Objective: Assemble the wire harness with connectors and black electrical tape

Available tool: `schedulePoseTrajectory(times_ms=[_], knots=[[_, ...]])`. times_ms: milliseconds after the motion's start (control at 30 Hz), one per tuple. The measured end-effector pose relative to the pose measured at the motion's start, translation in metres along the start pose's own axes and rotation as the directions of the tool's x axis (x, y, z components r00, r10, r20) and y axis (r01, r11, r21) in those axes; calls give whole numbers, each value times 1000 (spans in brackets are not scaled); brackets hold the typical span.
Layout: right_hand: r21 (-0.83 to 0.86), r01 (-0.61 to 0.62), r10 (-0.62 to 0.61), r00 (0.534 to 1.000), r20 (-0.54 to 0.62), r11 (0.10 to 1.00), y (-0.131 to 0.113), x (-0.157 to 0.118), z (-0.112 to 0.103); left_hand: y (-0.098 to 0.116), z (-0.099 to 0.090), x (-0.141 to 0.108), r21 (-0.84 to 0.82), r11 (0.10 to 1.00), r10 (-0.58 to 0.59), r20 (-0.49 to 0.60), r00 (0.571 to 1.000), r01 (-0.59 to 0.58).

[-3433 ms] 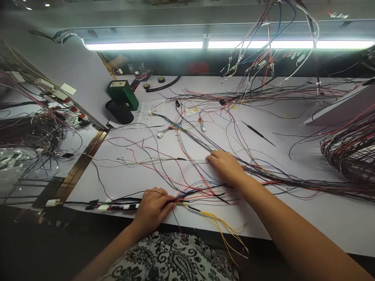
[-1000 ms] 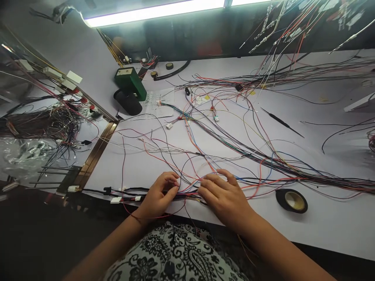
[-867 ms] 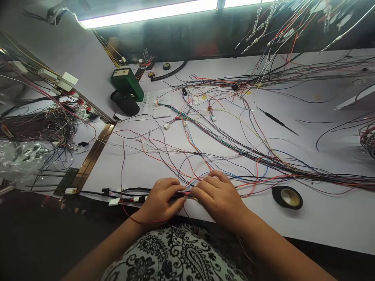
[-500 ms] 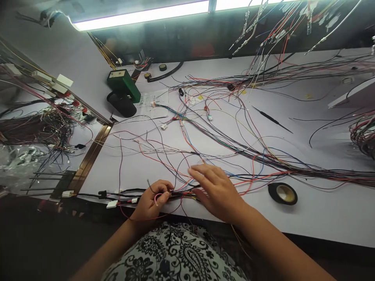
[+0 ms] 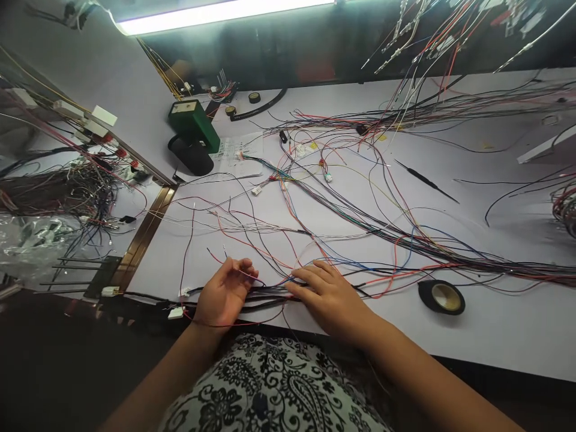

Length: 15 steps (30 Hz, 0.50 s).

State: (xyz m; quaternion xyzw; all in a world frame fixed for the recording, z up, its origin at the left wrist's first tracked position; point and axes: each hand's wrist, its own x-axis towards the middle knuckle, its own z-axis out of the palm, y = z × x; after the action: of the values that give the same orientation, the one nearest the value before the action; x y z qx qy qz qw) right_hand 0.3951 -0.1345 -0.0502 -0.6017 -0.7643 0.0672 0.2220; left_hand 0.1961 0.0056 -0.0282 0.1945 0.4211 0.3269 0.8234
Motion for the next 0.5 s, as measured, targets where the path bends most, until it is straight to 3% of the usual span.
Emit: schedulePoseTrajectory(times_ms=[67, 133, 267, 333, 367, 400, 433, 500], knots=[[26, 8, -7, 999, -43, 1000, -6, -7, -5, 3, 2, 5, -164, 979, -124, 9, 992, 124], [77, 3, -1, 1000, -24, 997, -18, -11, -11, 5, 2, 9, -239, 954, -174, 42, 984, 179], [278, 40, -90, 981, 171, 960, -37, -16, -19, 4, 1, 11, -206, 964, -146, 109, 983, 166], [471, -119, 23, 979, 204, 874, -37, -17, -19, 3, 1, 11, -165, 972, -148, 118, 982, 166], [585, -253, 160, 965, 206, 770, -35, -17, -19, 3, 1, 11, -138, 977, -148, 116, 982, 164], [702, -374, 322, 922, 212, 607, -31, -18, -19, 3, 0, 11, -106, 982, -146, 111, 983, 158], [801, -443, 471, 851, 234, 402, -27, -18, -19, 2, 0, 11, -77, 986, -141, 105, 984, 149], [909, -416, 623, 717, 312, 24, -17, -22, -20, 2, -1, 11, -40, 990, -131, 96, 987, 135]])
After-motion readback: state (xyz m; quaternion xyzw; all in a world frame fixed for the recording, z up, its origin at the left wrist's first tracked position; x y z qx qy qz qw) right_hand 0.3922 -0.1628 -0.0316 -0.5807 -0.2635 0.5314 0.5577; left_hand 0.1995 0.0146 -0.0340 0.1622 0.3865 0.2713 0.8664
